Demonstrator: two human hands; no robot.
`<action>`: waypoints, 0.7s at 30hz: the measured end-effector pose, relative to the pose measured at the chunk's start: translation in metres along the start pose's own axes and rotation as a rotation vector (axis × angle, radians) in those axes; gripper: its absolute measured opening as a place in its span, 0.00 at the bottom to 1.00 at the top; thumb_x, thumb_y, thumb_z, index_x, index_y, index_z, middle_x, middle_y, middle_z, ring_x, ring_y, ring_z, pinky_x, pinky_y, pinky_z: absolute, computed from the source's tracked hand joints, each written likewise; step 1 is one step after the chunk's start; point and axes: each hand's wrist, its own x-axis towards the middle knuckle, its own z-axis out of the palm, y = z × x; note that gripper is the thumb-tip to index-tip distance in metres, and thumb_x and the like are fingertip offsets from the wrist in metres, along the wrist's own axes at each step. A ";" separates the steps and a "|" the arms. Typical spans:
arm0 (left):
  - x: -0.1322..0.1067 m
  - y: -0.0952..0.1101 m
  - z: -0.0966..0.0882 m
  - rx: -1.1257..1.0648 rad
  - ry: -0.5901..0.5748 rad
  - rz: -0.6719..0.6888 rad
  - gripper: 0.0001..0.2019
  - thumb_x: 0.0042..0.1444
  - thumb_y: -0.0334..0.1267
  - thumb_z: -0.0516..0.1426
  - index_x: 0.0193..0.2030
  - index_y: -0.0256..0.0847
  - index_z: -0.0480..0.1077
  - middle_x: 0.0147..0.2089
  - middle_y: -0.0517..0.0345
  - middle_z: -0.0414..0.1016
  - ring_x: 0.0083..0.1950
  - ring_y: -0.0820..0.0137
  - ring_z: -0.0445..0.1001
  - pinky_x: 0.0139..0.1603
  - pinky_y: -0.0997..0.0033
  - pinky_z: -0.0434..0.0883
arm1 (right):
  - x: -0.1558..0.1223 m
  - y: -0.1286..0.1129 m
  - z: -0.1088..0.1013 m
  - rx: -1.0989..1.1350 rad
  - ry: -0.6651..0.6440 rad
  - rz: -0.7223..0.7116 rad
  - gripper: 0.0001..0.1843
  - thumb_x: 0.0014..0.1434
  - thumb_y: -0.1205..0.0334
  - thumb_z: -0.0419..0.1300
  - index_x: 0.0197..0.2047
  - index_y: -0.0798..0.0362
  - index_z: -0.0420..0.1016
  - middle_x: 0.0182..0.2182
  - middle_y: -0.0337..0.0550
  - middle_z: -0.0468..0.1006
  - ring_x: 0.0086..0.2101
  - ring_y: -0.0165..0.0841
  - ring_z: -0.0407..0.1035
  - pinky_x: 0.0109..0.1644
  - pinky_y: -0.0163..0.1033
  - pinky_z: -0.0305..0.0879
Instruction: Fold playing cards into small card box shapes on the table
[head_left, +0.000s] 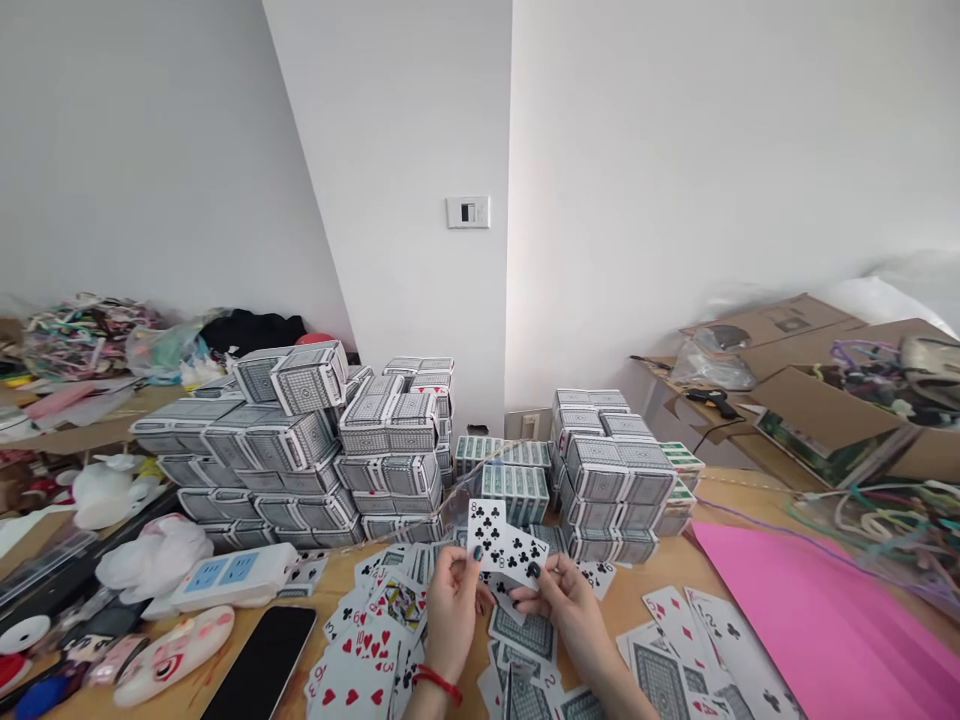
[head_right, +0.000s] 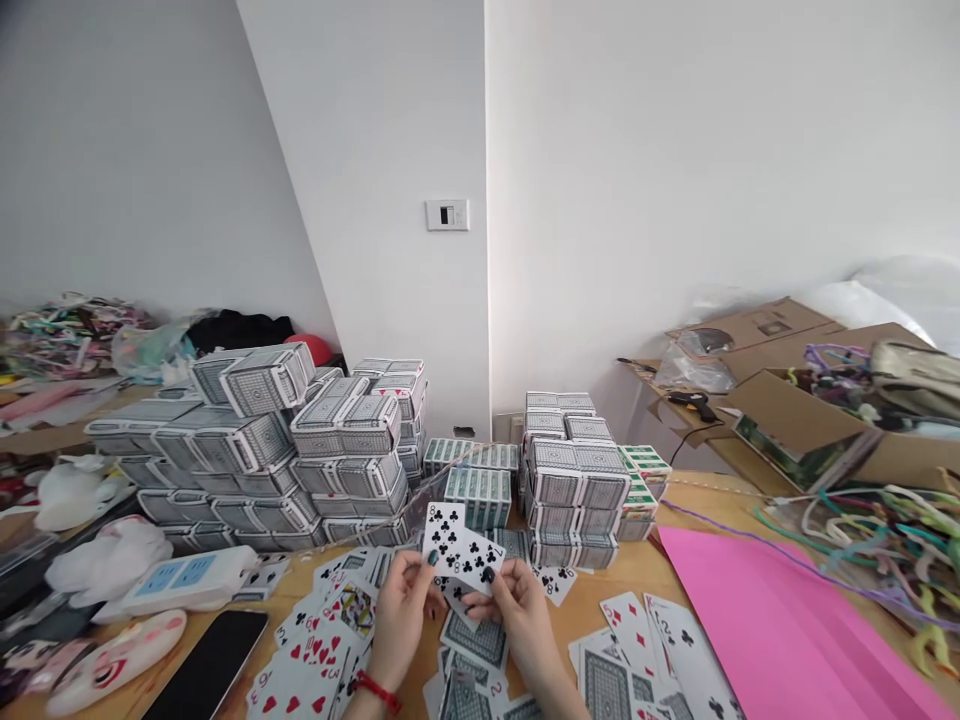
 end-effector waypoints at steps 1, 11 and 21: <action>-0.001 0.000 0.002 0.006 -0.037 0.005 0.11 0.51 0.47 0.52 0.28 0.42 0.57 0.18 0.65 0.64 0.20 0.71 0.68 0.21 0.76 0.61 | 0.000 -0.001 0.001 0.004 -0.020 -0.005 0.19 0.45 0.47 0.61 0.29 0.51 0.59 0.19 0.38 0.72 0.25 0.36 0.72 0.31 0.40 0.66; -0.004 0.010 0.005 -0.083 -0.147 -0.100 0.16 0.47 0.43 0.56 0.41 0.41 0.59 0.22 0.64 0.67 0.23 0.70 0.69 0.23 0.74 0.65 | 0.001 -0.006 -0.005 -0.235 -0.029 -0.120 0.17 0.49 0.48 0.57 0.29 0.55 0.67 0.14 0.32 0.60 0.15 0.23 0.52 0.19 0.31 0.49; -0.003 0.007 0.004 0.082 -0.082 0.020 0.16 0.48 0.46 0.53 0.18 0.39 0.56 0.17 0.68 0.52 0.20 0.78 0.53 0.22 0.78 0.54 | 0.004 0.001 -0.012 -0.391 -0.035 -0.078 0.20 0.48 0.44 0.56 0.24 0.55 0.66 0.13 0.31 0.57 0.15 0.23 0.48 0.19 0.31 0.43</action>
